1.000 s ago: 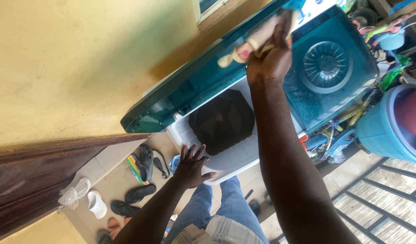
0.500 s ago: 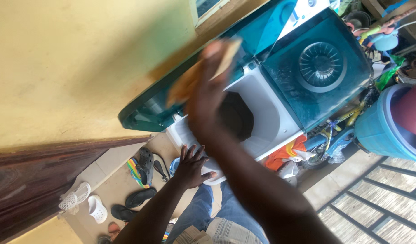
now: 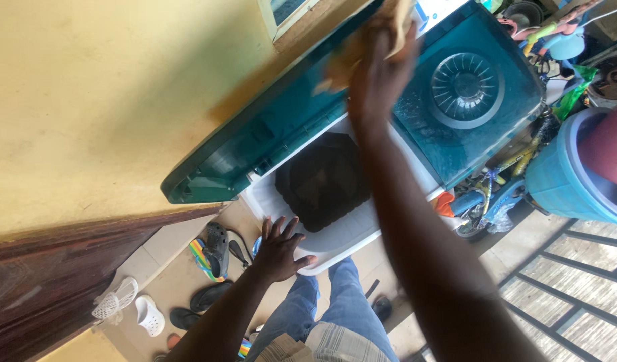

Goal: The person wipes the inside and outside of a twin-tub washing machine with a cloth.

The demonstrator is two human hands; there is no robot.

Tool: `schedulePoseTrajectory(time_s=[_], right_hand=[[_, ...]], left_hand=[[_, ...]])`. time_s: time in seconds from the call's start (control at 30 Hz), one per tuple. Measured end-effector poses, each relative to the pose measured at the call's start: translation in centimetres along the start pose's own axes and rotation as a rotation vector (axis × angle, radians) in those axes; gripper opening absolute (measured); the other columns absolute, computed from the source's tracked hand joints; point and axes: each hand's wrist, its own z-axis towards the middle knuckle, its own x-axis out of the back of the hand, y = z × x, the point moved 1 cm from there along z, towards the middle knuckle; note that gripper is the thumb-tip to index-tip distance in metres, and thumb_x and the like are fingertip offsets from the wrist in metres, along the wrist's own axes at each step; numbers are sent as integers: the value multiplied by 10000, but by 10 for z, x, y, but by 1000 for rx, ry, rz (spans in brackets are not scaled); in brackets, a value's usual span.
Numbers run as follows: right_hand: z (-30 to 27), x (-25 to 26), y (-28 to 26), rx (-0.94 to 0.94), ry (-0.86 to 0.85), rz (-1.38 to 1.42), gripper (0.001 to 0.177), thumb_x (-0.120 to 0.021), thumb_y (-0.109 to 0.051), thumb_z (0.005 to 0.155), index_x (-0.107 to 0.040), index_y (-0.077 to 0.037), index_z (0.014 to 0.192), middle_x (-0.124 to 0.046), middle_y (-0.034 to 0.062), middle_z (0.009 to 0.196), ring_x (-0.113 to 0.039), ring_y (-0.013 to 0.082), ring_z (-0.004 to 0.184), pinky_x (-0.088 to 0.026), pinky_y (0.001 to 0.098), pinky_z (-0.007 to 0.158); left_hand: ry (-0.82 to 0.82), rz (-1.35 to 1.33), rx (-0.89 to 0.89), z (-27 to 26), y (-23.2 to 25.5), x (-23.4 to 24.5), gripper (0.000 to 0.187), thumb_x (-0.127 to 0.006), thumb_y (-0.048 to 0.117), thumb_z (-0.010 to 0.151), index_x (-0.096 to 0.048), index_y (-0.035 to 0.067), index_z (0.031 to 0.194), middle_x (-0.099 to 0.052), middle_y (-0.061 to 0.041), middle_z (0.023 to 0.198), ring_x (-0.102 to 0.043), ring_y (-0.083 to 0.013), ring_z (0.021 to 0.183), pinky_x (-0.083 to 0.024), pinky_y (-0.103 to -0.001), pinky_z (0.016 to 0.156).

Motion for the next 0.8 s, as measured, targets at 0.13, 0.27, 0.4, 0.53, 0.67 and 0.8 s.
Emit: schedulePoseTrajectory(time_s=[0.13,0.27,0.4,0.53,0.67,0.8], right_hand=[[34,36,10,774,-190,-729,263,-754,-136,1054,-595,-105,1262,-558,113,1155,-619,258,1064,-566,437,848],[10,63,45,861,-172,-1100,274,-785,-133,908,-735,-107,1177,-518,102,1012,-536,309,963,-440,449,814],[-20,84,81,654,-202,-1168,273,-780,-106,825,-791,-210,1077,-563,87,971,-569,343,954,-457,475,835],[-20,82,87,371,-355,-1050,404,-704,-43,817,-773,-163,1196,-660,112,1059,-643,410,890,-529,510,764],[-22,76,88,375,-223,-772,286,-706,-65,922,-735,-124,1200,-647,172,1084,-696,378,947,-593,437,782],[-56,67,108,409,-236,-707,177,-724,-71,974,-680,-93,1144,-665,200,1117,-693,354,1004,-599,425,803]], left_hand=[[-19,-7,12,1,-1,-1,781,-514,743,893,-648,107,1327,-250,-190,1650,-151,-426,1540,59,-635,1210],[-46,-11,19,6,-3,-4,807,-497,755,894,-626,102,1351,-211,-189,1665,-109,-419,1548,88,-620,1203],[-46,-1,21,0,-2,-7,830,-493,765,884,-617,102,1368,-203,-174,1670,-100,-407,1555,92,-616,1211],[-4,-40,16,0,-4,-7,830,-503,769,882,-628,101,1359,-204,-171,1678,-107,-399,1562,82,-613,1222],[-31,-43,28,5,-3,-6,824,-520,769,866,-636,105,1340,-202,-170,1674,-101,-404,1552,77,-623,1212],[-25,-32,22,1,-2,-3,821,-538,768,867,-645,97,1328,-225,-176,1671,-117,-413,1555,58,-635,1216]])
